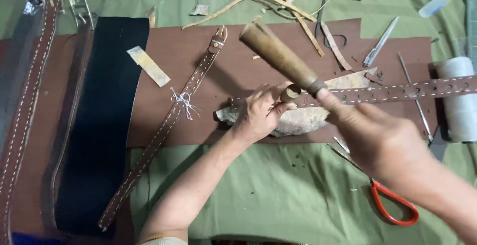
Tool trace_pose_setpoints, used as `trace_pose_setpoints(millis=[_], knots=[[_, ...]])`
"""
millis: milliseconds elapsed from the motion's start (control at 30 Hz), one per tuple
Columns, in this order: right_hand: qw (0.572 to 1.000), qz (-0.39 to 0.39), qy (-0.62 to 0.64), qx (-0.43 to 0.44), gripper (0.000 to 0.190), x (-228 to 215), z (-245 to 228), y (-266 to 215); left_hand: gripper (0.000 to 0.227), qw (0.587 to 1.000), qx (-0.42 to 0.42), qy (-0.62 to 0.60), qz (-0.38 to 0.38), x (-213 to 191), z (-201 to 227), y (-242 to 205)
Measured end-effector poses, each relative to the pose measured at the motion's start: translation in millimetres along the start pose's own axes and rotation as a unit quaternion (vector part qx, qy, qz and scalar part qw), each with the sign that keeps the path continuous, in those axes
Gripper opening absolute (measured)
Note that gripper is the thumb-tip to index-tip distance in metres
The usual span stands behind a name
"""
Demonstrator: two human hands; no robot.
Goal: Punching a series of holes into a leather strap using a hand punch and a mallet.
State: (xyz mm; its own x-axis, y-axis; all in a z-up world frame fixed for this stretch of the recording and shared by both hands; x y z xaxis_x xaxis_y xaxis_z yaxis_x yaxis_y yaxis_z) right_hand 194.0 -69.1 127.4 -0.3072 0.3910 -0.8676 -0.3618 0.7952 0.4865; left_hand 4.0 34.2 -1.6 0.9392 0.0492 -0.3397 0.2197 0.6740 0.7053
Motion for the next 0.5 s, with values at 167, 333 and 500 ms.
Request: trace_pose_setpoints(millis=[167, 333, 500], knots=[[0.538, -0.007, 0.485, 0.689, 0.062, -29.2, 4.4, -17.6, 0.035, 0.996, -0.074, -0.05, 0.008, -10.9, 10.0, 10.1], [0.984, 0.055, 0.162, 0.055, 0.048, 16.2, -0.6, -10.2, 0.051, 1.0, -0.018, -0.016, 0.011, -5.5, 1.8, 4.5], [0.971, 0.127, 0.146, 0.144, 0.035, 54.5, 24.1, -0.1, 0.036, 0.992, -0.113, -0.043, 0.035, -10.5, -1.6, 7.9]])
Point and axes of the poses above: each hand's wrist, its own y-axis towards the middle knuckle, its own x-axis out of the palm, z = x × y, the point moved 4 cm from there along y, towards the middle knuckle, and after that the axes turned 12 degrees about z, right-handed, at the moved point
